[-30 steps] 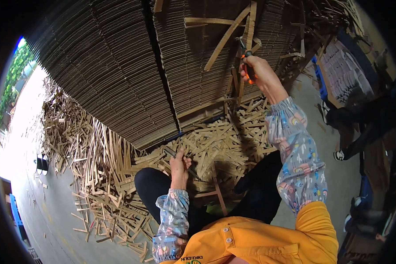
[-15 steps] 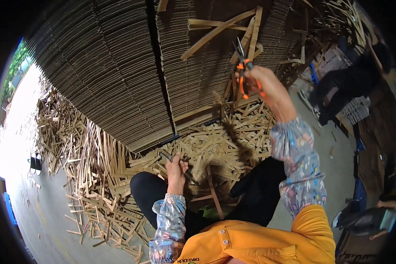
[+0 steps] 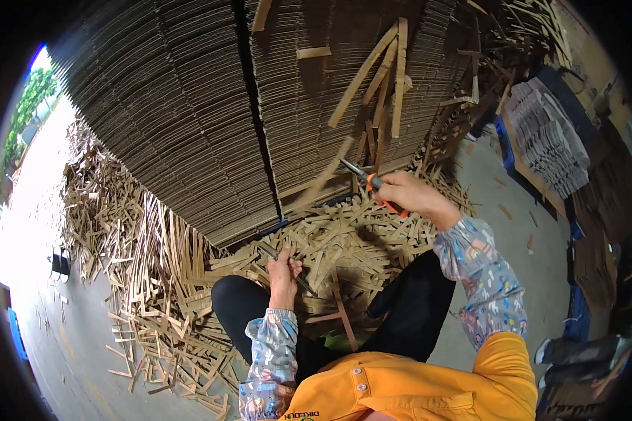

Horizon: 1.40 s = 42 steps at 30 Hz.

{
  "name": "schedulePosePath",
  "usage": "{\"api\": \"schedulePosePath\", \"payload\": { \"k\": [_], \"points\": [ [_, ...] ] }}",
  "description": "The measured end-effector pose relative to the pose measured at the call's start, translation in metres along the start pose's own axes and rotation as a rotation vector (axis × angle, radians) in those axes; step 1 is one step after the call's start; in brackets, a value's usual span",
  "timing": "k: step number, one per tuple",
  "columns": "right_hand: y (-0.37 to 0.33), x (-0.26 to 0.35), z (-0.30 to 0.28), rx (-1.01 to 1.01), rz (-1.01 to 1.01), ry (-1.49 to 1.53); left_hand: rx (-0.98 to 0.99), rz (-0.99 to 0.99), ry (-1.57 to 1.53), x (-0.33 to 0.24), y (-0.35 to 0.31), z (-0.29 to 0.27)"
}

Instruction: Using a hammer and a metal tool to separate layers of a large cardboard stack and stripping away excess pieces.

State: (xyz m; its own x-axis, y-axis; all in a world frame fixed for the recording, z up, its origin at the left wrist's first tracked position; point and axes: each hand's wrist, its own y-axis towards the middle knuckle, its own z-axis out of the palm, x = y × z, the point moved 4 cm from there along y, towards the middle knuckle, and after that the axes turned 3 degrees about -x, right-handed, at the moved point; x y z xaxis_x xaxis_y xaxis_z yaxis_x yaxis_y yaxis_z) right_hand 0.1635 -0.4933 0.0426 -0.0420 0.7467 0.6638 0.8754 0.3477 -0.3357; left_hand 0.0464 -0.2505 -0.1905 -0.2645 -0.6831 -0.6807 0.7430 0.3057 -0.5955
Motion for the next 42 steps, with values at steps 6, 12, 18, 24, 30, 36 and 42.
{"api": "schedulePosePath", "payload": {
  "k": [6, 12, 18, 24, 30, 36, 42],
  "points": [
    [0.018, 0.061, -0.047, -0.120, -0.184, 0.528, -0.011, -0.014, 0.006, 0.002, -0.001, 0.001],
    [0.046, 0.101, -0.063, -0.167, -0.220, 0.576, -0.019, -0.015, -0.023, 0.002, -0.005, 0.006],
    [0.025, 0.097, -0.026, -0.113, -0.321, 0.435, -0.032, 0.028, -0.014, -0.008, -0.004, 0.000],
    [0.032, 0.037, 0.007, -0.086, -0.129, 0.362, -0.017, 0.030, -0.029, -0.006, -0.005, 0.007],
    [0.057, 0.065, -0.042, -0.223, -0.167, 0.520, -0.014, -0.014, -0.031, -0.001, -0.005, 0.005],
    [0.051, 0.081, -0.041, -0.224, -0.195, 0.589, -0.013, 0.000, -0.016, -0.002, -0.005, 0.006],
    [0.021, 0.066, -0.007, -0.061, -0.171, 0.569, -0.025, 0.006, 0.017, -0.007, -0.006, 0.007]
  ]
}}
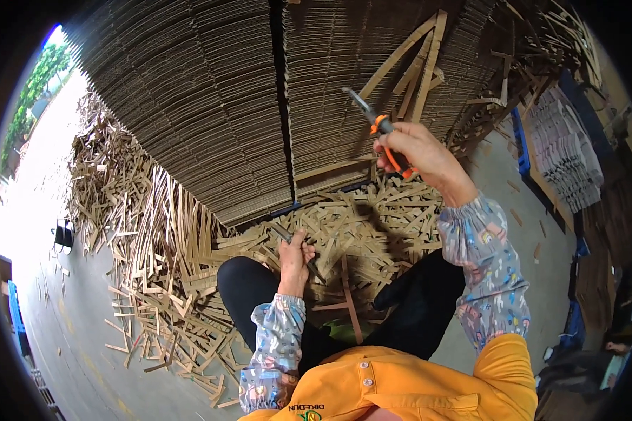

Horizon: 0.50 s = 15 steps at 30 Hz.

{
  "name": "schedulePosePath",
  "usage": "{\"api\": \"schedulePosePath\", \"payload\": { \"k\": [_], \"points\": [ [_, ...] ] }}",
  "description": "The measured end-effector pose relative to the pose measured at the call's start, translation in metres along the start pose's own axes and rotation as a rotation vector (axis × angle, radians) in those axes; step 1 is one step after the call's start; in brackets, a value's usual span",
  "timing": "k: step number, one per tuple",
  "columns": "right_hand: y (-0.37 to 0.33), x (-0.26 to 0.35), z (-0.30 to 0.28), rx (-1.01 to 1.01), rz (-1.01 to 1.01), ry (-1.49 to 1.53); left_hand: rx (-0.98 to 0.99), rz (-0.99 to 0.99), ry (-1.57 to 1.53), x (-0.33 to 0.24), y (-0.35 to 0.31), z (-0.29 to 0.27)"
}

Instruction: Using a hammer and a metal tool to separate layers of a large cardboard stack and stripping away excess pieces.

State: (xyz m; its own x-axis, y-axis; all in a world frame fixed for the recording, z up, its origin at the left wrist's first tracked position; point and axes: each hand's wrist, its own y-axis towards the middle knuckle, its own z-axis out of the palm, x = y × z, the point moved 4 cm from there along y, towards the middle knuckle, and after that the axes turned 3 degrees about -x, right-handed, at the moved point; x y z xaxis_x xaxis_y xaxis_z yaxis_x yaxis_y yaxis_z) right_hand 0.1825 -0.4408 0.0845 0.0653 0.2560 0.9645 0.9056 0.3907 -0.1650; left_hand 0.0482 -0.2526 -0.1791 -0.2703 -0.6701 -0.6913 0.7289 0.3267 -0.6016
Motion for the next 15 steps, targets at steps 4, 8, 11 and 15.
{"api": "schedulePosePath", "payload": {
  "k": [4, 8, 11, 15],
  "points": [
    [0.013, 0.009, -0.038, -0.191, -0.116, -0.028, 0.022, -0.010, -0.030, 0.003, -0.001, 0.001],
    [0.008, 0.026, -0.087, -0.417, -0.253, -0.073, -0.004, -0.015, -0.041, 0.005, 0.004, -0.006],
    [0.004, 0.042, -0.119, -0.659, -0.213, -0.304, 0.004, -0.021, -0.030, 0.005, 0.004, -0.006],
    [0.025, 0.062, -0.145, -0.677, -0.177, -0.650, 0.016, 0.014, -0.031, 0.004, 0.001, -0.001]
  ]
}}
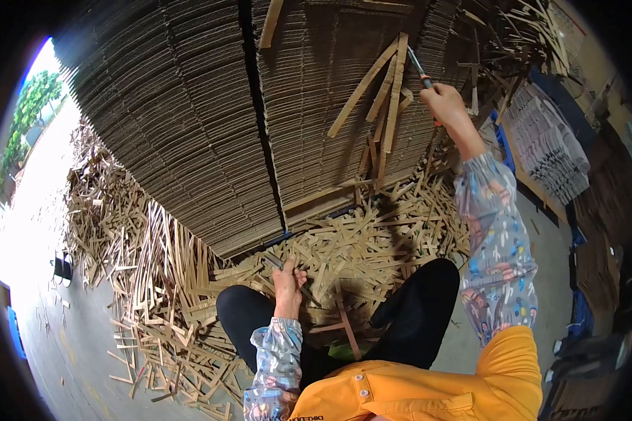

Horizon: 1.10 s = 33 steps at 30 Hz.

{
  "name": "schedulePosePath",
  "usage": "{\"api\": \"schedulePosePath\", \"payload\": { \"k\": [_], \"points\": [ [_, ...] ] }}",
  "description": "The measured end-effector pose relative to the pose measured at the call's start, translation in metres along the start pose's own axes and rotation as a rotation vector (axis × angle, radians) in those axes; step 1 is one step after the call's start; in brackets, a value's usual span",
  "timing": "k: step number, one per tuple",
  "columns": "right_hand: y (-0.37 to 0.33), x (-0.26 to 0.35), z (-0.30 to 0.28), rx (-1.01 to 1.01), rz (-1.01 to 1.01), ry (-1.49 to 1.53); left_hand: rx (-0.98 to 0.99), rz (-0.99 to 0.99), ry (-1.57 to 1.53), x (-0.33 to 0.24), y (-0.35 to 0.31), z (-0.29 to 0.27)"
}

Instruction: Using a hammer and a metal tool to separate layers of a large cardboard stack and stripping away excess pieces.

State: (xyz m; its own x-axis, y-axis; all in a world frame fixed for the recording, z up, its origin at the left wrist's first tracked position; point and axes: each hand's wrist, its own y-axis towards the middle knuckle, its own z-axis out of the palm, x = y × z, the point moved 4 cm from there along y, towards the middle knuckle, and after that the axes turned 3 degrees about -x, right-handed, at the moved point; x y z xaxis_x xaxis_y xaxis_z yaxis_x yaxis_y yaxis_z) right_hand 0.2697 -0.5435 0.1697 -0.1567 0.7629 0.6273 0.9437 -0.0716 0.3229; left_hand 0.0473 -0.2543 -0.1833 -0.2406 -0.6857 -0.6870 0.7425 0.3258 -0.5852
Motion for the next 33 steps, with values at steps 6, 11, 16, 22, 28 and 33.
{"api": "schedulePosePath", "payload": {
  "k": [6, 11, 16, 22, 28, 33],
  "points": [
    [-0.035, 0.027, 0.032, -0.158, -0.445, -0.106, -0.025, -0.019, 0.003, 0.001, 0.007, -0.008],
    [-0.066, 0.010, 0.038, 0.266, -0.207, 0.085, -0.008, -0.008, 0.006, 0.001, 0.003, -0.001],
    [-0.013, -0.001, 0.004, 0.037, 0.018, -0.002, 0.004, -0.017, -0.008, 0.003, 0.005, -0.002],
    [-0.009, 0.033, 0.010, -0.217, -0.322, -0.446, 0.008, -0.016, 0.015, 0.006, 0.007, -0.002],
    [-0.066, 0.020, 0.047, 0.126, -0.389, -0.153, 0.003, 0.002, 0.008, 0.001, 0.003, -0.006],
    [-0.027, -0.005, 0.022, 0.119, 0.025, 0.114, -0.001, -0.010, 0.012, 0.001, 0.002, -0.005]
  ]
}}
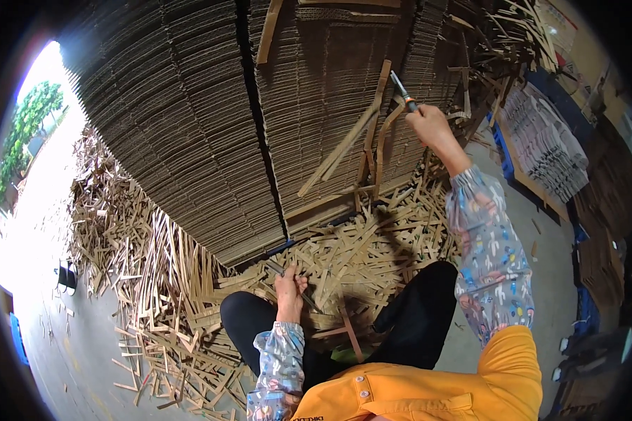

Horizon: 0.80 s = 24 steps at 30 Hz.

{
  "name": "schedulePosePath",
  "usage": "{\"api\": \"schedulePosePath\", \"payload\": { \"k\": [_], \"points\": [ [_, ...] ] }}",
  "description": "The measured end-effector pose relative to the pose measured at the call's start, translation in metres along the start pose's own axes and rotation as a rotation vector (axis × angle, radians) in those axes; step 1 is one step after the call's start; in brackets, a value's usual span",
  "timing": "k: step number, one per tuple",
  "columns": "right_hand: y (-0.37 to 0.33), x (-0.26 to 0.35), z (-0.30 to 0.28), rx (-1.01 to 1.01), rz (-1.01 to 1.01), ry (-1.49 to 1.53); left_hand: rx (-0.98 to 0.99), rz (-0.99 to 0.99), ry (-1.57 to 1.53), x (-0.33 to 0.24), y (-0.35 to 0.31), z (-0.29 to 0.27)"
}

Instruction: Using a hammer and a metal tool to separate layers of a large cardboard stack and stripping away excess pieces.

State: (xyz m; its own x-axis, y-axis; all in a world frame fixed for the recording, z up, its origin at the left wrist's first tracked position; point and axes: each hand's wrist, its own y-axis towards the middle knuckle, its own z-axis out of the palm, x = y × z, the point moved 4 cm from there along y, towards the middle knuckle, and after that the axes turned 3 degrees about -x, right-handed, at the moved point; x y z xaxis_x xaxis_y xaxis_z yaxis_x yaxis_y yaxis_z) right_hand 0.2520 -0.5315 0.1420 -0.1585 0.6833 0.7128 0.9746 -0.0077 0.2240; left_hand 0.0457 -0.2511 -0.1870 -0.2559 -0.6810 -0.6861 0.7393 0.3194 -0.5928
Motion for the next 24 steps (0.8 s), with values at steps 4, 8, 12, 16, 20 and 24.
{"api": "schedulePosePath", "payload": {
  "k": [4, 8, 12, 16, 20, 24],
  "points": [
    [0.028, 0.001, -0.014, -0.342, -0.189, -0.503, 0.023, -0.017, 0.008, 0.008, 0.009, 0.005],
    [0.002, 0.021, 0.023, -0.250, -0.384, -0.596, -0.031, -0.006, 0.024, 0.003, 0.012, -0.010],
    [-0.038, 0.002, 0.028, 0.051, -0.283, -0.311, -0.001, -0.010, 0.031, 0.007, 0.010, 0.003],
    [-0.039, -0.031, 0.030, 0.234, 0.062, 0.405, -0.021, -0.019, 0.045, 0.008, 0.008, 0.001],
    [-0.055, -0.022, 0.035, 0.230, 0.104, 0.566, -0.028, -0.014, 0.032, 0.006, 0.009, -0.008],
    [-0.066, -0.014, 0.031, 0.333, 0.175, 0.739, -0.024, 0.034, 0.037, 0.009, 0.011, -0.002]
  ]
}}
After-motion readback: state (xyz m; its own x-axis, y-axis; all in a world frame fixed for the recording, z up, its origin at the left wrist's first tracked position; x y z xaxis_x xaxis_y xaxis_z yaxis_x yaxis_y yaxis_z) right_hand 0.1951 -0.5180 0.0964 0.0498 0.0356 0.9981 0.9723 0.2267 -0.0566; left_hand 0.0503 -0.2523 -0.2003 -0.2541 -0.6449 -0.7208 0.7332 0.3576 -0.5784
